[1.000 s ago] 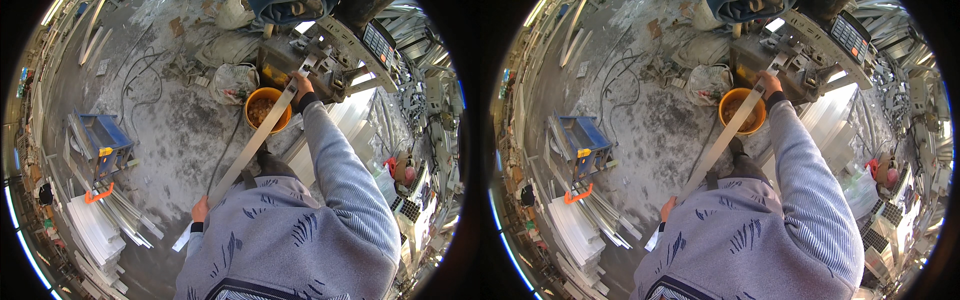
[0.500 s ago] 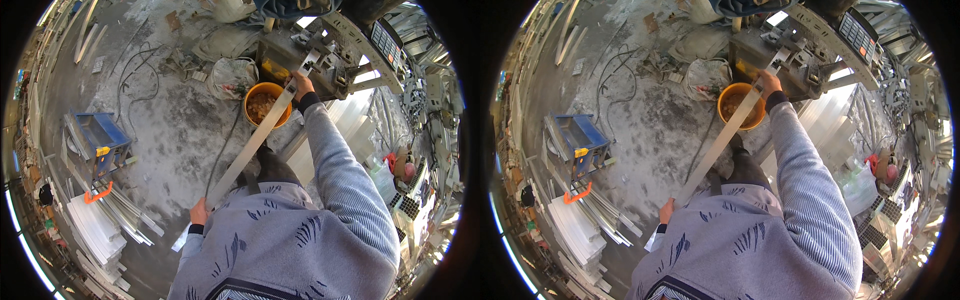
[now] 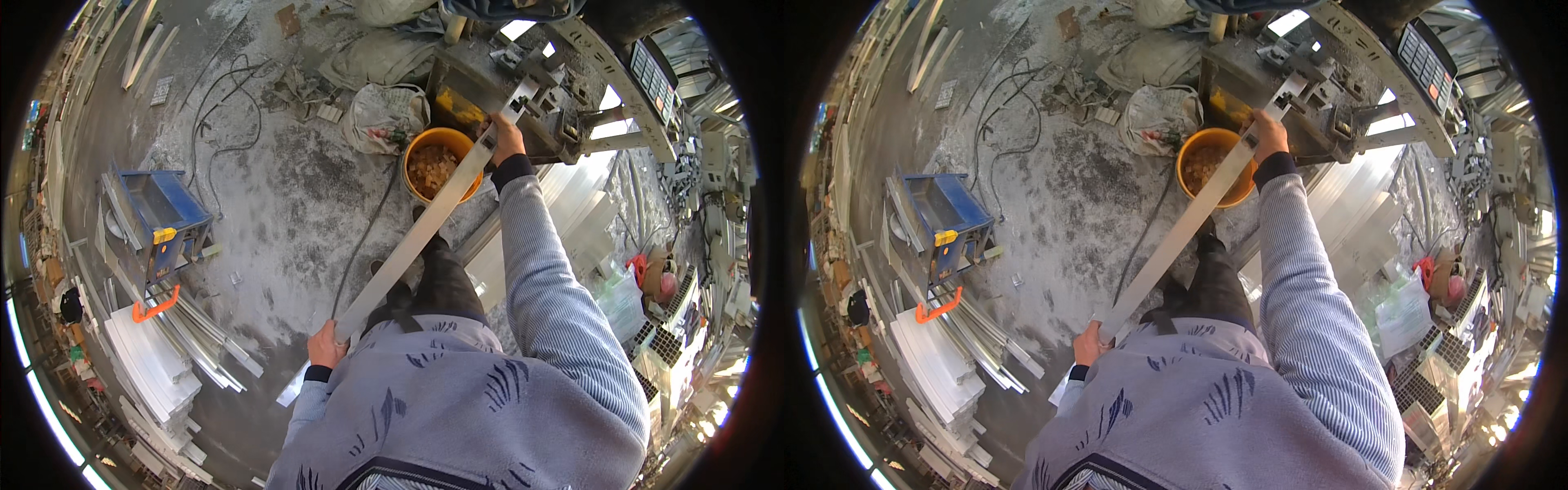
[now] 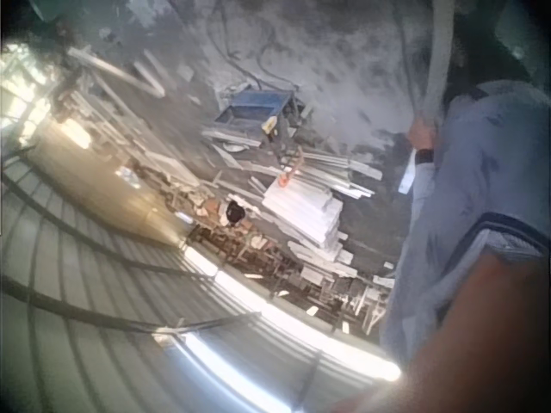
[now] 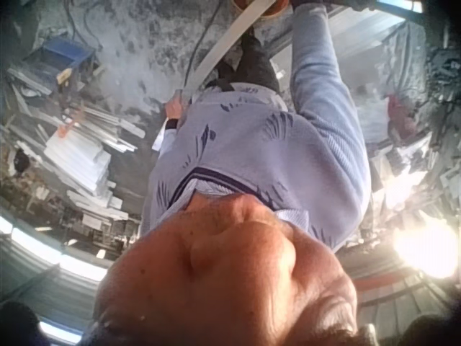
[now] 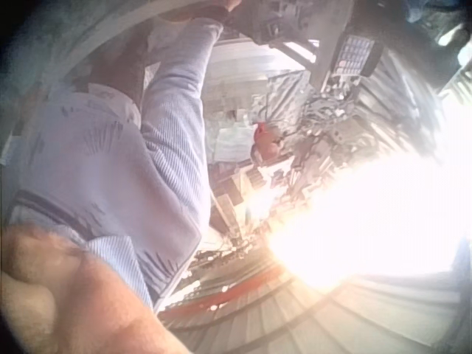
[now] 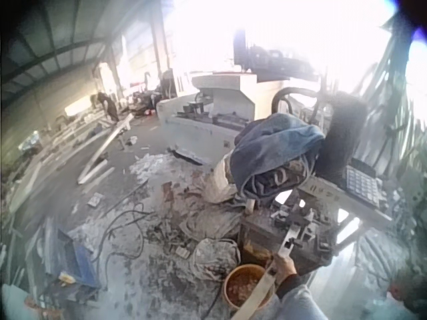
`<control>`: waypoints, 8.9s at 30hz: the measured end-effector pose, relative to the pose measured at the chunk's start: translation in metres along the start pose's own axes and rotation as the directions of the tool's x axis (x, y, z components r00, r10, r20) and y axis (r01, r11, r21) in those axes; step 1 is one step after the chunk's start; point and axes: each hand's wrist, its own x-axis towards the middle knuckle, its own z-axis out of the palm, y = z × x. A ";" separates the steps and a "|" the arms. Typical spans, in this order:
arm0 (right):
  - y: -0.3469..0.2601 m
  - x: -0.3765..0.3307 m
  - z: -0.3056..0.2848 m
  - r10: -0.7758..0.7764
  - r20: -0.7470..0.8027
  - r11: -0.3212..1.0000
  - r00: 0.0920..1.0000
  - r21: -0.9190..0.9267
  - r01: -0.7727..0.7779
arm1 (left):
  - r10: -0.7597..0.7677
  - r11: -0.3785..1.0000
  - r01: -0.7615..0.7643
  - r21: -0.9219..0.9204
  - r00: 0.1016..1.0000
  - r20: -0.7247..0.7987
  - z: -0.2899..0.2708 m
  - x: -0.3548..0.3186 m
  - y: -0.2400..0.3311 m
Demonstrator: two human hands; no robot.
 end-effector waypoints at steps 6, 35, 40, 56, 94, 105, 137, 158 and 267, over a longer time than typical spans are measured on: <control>-0.010 0.001 0.000 0.089 -0.015 0.996 0.996 -0.029 -0.089 | -0.047 0.998 0.043 0.035 0.994 0.103 -0.011 0.001 0.009; -0.002 -0.030 0.009 -0.068 -0.029 0.997 0.997 -0.033 0.067 | -0.051 0.998 0.047 0.038 0.993 0.110 0.005 -0.017 -0.022; -0.011 -0.009 0.006 0.015 -0.080 0.999 0.997 -0.040 -0.018 | -0.109 0.994 0.104 0.035 0.979 0.175 -0.002 -0.003 -0.010; -0.001 -0.018 0.006 -0.032 -0.054 0.997 0.998 -0.078 0.028 | -0.023 1.000 0.020 0.023 0.992 0.123 -0.001 -0.015 -0.025; 0.053 -0.106 0.040 0.027 -0.052 0.997 0.998 -0.073 -0.031 | -0.133 0.991 0.130 0.035 0.982 0.134 -0.014 -0.085 -0.086; 0.040 -0.090 0.032 0.058 -0.037 0.991 0.998 -0.116 -0.062 | -0.083 0.996 0.082 0.017 0.993 0.088 -0.004 -0.072 -0.075; -0.108 -0.027 -0.122 -0.535 -0.117 -0.084 0.837 -0.978 -0.190 | -0.257 0.964 0.265 -0.026 0.952 0.166 -0.009 -0.022 -0.022; -0.132 -0.032 -0.112 -0.402 -0.075 -0.182 0.912 -0.970 -0.160 | -0.243 0.970 0.243 0.019 0.959 0.146 -0.018 -0.018 -0.004; -0.114 -0.023 -0.134 -0.570 -0.042 -0.051 0.821 -0.995 -0.087 | -0.187 0.982 0.184 0.047 0.979 0.078 -0.017 -0.025 -0.008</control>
